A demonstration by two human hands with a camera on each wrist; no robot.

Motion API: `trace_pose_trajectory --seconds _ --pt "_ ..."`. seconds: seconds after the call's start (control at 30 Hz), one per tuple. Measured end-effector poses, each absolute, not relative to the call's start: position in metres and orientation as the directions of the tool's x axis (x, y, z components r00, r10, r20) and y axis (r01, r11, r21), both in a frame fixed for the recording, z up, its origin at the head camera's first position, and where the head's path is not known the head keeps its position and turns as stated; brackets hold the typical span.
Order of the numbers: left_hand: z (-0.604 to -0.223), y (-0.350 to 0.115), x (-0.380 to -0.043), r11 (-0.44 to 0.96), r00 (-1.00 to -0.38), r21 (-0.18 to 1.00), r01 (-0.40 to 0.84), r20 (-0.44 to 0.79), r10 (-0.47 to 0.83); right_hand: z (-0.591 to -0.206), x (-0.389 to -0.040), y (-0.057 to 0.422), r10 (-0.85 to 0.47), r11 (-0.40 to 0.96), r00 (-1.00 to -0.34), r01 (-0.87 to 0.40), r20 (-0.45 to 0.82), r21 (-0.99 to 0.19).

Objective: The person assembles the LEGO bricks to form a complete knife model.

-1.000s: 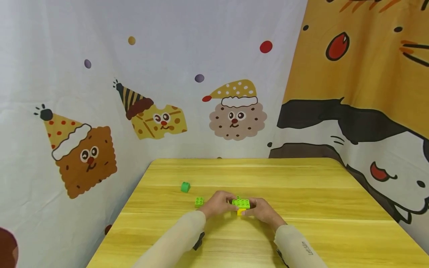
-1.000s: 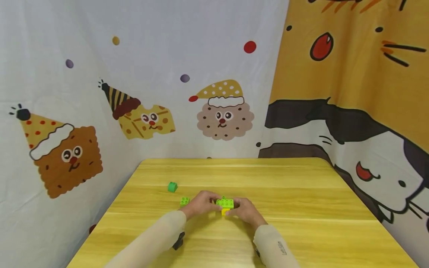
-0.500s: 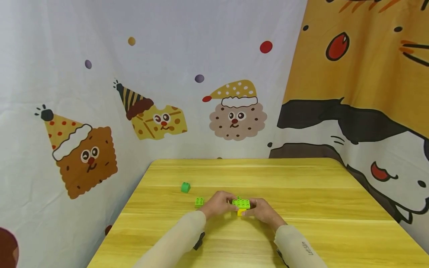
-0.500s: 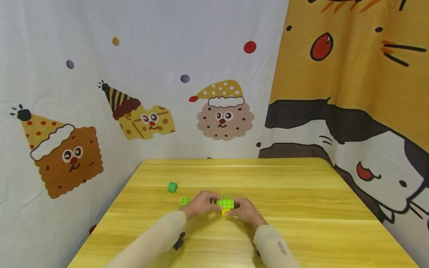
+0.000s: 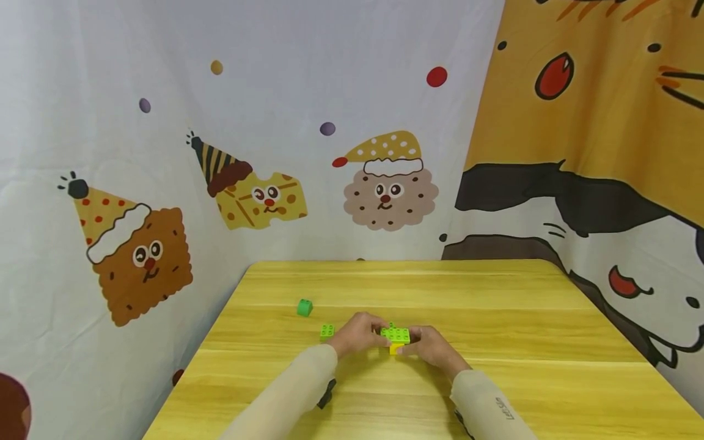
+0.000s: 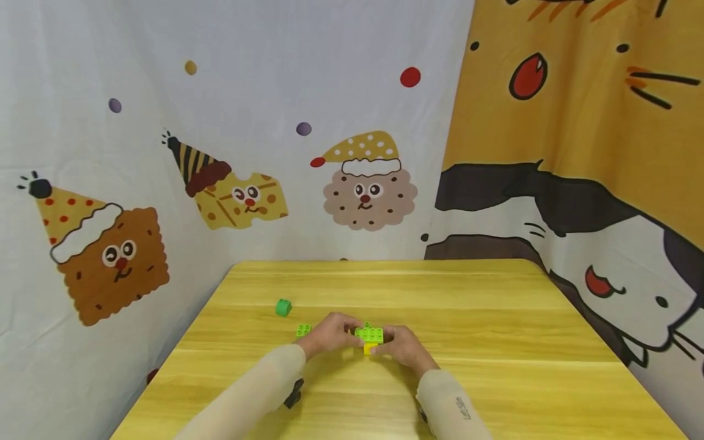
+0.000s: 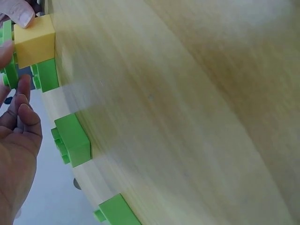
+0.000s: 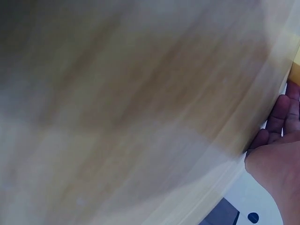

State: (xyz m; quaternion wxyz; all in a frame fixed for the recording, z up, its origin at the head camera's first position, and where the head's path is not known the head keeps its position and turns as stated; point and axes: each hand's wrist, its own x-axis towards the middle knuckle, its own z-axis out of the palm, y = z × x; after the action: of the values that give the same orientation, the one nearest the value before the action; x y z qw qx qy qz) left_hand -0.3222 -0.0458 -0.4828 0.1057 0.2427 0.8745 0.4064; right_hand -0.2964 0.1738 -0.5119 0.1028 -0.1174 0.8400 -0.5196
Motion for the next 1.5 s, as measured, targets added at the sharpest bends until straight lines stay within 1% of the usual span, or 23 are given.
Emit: trace_pose_trajectory --seconds 0.4,0.67,0.83,1.07,1.3,1.5 --pt "-0.482 -0.046 -0.324 0.567 -0.862 0.754 0.333 -0.001 0.507 -0.512 -0.296 0.173 -0.263 0.449 -0.962 -0.05 -0.078 -0.892" --pt "-0.483 -0.041 -0.323 0.56 -0.852 0.748 0.357 0.015 0.523 -0.512 -0.297 0.174 -0.274 0.457 -0.959 -0.059 -0.078 -0.887" --pt "-0.484 -0.041 -0.323 0.557 -0.853 0.749 0.36 0.022 0.521 -0.512 -0.298 0.173 -0.264 0.457 -0.96 -0.039 -0.093 -0.889" --pt "-0.484 -0.04 -0.322 0.553 -0.849 0.75 0.364 0.023 0.528 -0.514 -0.297 0.18 -0.324 0.398 -0.945 -0.089 -0.05 -0.913" --pt "-0.484 -0.041 -0.321 0.555 -0.851 0.752 0.357 0.016 0.525 -0.508 -0.298 0.188 -0.273 0.4 -0.96 -0.063 -0.054 -0.915" --pt "-0.485 -0.042 -0.321 0.537 -0.854 0.765 0.356 0.033 0.519 -0.506 -0.301 0.189 -0.276 0.412 -0.96 -0.077 -0.044 -0.908"
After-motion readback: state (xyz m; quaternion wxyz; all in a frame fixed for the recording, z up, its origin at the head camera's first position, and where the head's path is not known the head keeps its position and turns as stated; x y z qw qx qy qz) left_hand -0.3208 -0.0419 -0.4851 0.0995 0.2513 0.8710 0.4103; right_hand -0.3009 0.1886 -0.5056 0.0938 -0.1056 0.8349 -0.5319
